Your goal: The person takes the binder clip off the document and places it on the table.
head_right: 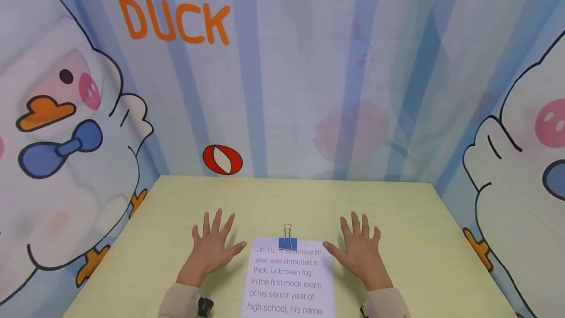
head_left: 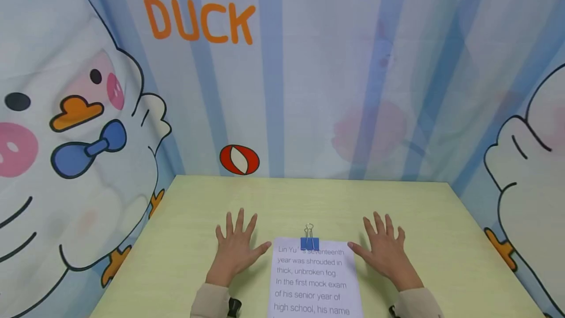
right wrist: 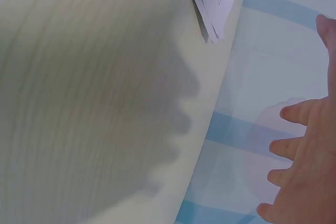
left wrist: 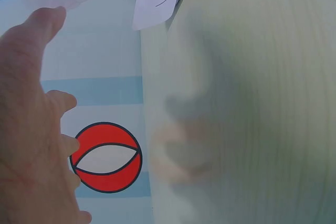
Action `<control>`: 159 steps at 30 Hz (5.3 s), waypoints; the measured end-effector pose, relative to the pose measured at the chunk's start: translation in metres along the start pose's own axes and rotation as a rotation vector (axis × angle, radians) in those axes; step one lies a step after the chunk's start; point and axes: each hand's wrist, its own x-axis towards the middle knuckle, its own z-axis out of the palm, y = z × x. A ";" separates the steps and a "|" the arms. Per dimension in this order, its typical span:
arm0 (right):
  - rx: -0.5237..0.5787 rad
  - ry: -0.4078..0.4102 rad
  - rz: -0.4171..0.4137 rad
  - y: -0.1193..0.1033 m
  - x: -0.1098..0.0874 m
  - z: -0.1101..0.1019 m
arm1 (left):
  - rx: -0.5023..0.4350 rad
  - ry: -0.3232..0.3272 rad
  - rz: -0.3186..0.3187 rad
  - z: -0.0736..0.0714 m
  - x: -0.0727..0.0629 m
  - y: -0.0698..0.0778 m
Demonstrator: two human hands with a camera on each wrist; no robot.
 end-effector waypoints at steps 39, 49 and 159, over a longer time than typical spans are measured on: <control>0.203 0.080 -0.036 -0.024 0.016 0.000 | -0.203 -0.023 0.027 0.004 0.007 0.019; 0.315 0.094 -0.031 -0.031 0.019 0.013 | -0.373 -0.096 0.018 0.010 0.011 0.028; 0.834 -0.184 -0.007 -0.074 0.057 0.068 | -0.467 -0.230 0.037 0.048 0.031 0.047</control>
